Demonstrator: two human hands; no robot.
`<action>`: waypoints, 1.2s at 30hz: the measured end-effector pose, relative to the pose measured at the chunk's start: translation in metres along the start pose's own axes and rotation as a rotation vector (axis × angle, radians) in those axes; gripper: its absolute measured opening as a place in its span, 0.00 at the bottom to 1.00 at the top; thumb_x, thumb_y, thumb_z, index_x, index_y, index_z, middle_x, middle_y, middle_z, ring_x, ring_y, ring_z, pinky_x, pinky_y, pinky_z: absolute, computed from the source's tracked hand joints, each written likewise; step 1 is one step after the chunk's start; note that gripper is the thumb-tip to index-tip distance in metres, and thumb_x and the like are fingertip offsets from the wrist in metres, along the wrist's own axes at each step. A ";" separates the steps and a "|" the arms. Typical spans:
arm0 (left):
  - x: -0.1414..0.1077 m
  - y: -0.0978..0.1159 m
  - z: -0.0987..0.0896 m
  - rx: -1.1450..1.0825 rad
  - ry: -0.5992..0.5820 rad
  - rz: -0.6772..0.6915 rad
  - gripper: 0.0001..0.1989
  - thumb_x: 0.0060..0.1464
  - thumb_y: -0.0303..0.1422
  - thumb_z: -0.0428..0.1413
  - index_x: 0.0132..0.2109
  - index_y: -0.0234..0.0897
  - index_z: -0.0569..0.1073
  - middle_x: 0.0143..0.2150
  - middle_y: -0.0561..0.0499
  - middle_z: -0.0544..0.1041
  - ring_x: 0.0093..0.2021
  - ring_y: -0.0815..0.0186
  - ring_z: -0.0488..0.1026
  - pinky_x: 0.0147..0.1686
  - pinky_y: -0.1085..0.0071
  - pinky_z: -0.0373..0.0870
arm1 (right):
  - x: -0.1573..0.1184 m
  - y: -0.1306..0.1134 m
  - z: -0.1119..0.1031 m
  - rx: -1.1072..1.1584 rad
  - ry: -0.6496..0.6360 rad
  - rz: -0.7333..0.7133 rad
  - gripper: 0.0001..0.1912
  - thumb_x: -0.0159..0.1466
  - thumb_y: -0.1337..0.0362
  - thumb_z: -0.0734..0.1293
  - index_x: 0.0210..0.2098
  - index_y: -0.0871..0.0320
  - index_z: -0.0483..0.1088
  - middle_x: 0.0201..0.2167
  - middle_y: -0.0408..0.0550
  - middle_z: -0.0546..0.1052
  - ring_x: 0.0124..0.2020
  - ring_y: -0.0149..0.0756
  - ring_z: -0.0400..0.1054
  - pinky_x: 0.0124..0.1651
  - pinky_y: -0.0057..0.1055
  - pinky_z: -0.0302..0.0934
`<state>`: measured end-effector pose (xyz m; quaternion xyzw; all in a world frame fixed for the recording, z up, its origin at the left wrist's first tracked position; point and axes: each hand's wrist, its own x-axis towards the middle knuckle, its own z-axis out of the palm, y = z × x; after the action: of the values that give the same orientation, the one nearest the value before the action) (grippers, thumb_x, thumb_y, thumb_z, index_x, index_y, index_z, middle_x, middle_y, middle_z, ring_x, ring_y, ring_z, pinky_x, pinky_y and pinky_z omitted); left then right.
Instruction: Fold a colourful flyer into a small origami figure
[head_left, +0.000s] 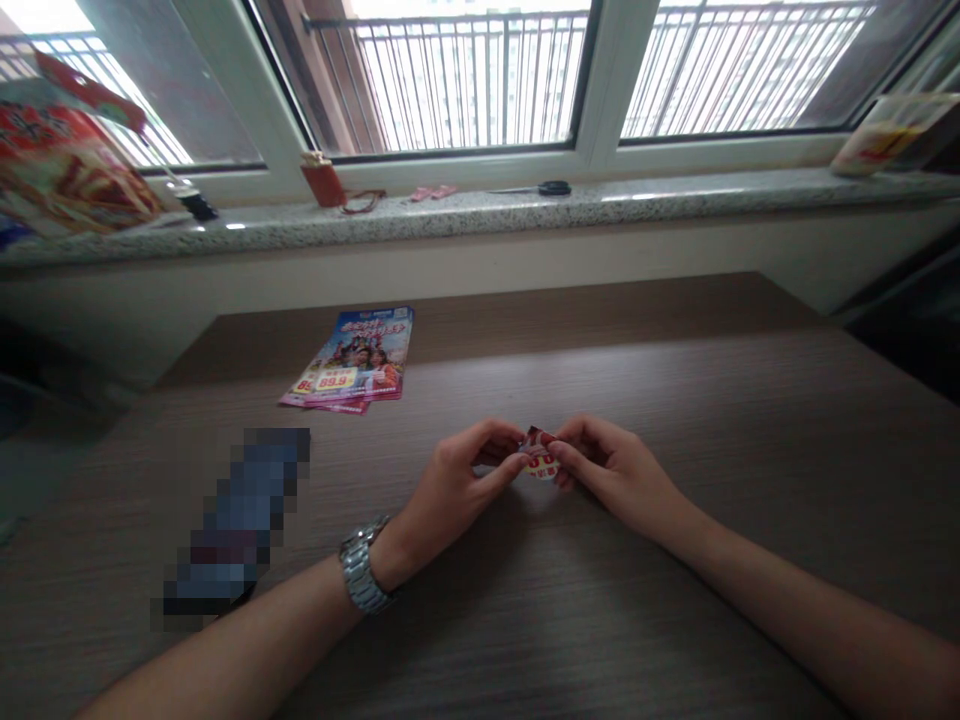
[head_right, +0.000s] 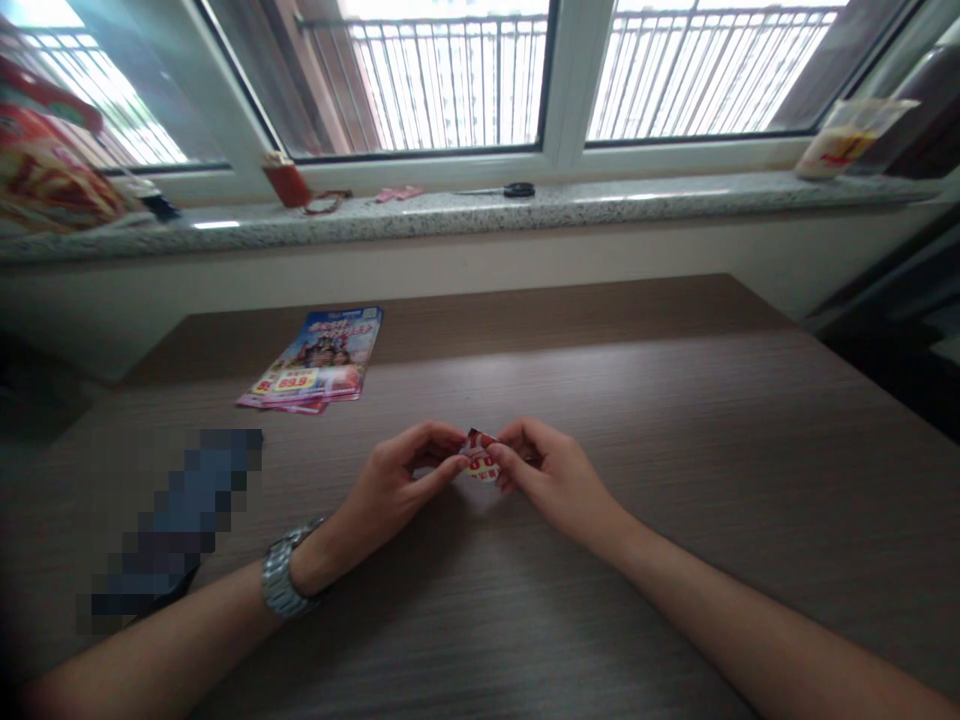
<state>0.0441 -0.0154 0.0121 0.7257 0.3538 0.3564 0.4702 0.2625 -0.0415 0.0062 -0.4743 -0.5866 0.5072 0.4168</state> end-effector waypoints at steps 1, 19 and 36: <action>0.000 0.000 0.000 0.001 0.003 0.001 0.09 0.64 0.36 0.60 0.48 0.37 0.75 0.42 0.50 0.81 0.41 0.68 0.79 0.43 0.74 0.76 | 0.000 0.000 0.000 0.006 -0.001 0.001 0.12 0.67 0.53 0.69 0.38 0.56 0.72 0.28 0.42 0.77 0.28 0.31 0.72 0.31 0.27 0.68; 0.000 0.000 -0.002 -0.018 -0.020 -0.043 0.10 0.63 0.36 0.61 0.48 0.37 0.78 0.42 0.49 0.83 0.40 0.66 0.80 0.41 0.74 0.76 | -0.001 0.000 0.000 -0.038 -0.094 0.060 0.16 0.66 0.49 0.69 0.39 0.57 0.74 0.33 0.45 0.79 0.31 0.34 0.75 0.36 0.30 0.71; 0.001 0.004 -0.004 0.224 -0.037 0.002 0.10 0.66 0.37 0.57 0.41 0.36 0.79 0.36 0.51 0.81 0.35 0.67 0.76 0.37 0.75 0.70 | -0.001 0.001 0.000 -0.037 -0.083 0.024 0.16 0.68 0.50 0.67 0.42 0.57 0.73 0.34 0.46 0.78 0.31 0.33 0.74 0.35 0.30 0.71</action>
<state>0.0419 -0.0146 0.0175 0.7806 0.3821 0.3013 0.3924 0.2626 -0.0426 0.0047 -0.4676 -0.6069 0.5203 0.3773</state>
